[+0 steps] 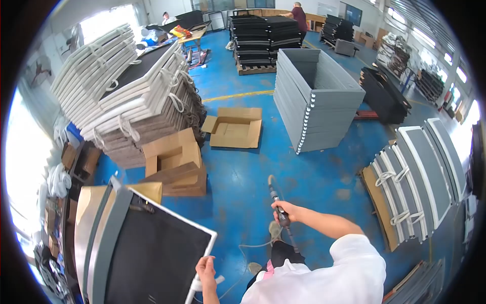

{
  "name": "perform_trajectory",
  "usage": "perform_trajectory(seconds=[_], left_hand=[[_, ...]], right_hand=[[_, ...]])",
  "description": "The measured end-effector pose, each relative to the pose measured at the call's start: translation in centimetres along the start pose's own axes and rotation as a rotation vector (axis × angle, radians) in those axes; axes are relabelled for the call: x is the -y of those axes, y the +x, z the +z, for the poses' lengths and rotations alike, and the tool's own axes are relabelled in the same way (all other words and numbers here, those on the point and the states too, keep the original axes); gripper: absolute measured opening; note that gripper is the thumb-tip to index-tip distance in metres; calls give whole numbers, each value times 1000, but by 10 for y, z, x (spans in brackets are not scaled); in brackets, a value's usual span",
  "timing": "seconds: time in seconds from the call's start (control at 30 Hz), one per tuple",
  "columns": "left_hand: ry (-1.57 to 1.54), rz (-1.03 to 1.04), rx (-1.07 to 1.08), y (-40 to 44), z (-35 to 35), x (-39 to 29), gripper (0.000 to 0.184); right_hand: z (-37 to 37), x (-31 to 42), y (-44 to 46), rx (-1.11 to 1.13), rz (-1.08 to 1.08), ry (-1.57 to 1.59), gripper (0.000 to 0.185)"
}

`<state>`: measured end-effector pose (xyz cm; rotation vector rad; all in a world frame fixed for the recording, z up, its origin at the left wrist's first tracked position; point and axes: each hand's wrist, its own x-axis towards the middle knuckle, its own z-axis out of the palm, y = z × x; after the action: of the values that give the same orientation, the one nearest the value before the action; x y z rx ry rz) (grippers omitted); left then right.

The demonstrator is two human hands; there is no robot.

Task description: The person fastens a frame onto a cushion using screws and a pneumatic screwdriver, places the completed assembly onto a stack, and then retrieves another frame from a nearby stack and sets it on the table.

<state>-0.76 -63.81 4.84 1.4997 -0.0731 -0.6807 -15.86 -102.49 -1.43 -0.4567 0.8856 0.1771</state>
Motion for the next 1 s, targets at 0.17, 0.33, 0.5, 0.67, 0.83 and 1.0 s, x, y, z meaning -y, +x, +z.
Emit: perform_trajectory(seconds=[0.17, 0.33, 0.5, 0.67, 0.83, 1.0], left_hand=[[737, 327, 4, -100, -15, 71, 28], [1164, 433, 62, -200, 26, 76, 55], [1260, 455, 398, -268, 17, 120, 51], [1055, 116, 100, -360, -19, 116, 40], [627, 30, -413, -435, -90, 179, 47], [464, -187, -956, -535, -244, 191, 48]], right_hand=[[-27, -84, -50, 40, 248, -726, 19], [-1, -184, -90, 391, 602, -1523, 35], [80, -266, -119, 907, 416, -2131, 57], [165, -329, -183, 1119, -58, -2585, 57], [239, -395, -236, 1255, -1418, -2159, 48], [273, -489, -206, 941, -1024, -1621, 40]])
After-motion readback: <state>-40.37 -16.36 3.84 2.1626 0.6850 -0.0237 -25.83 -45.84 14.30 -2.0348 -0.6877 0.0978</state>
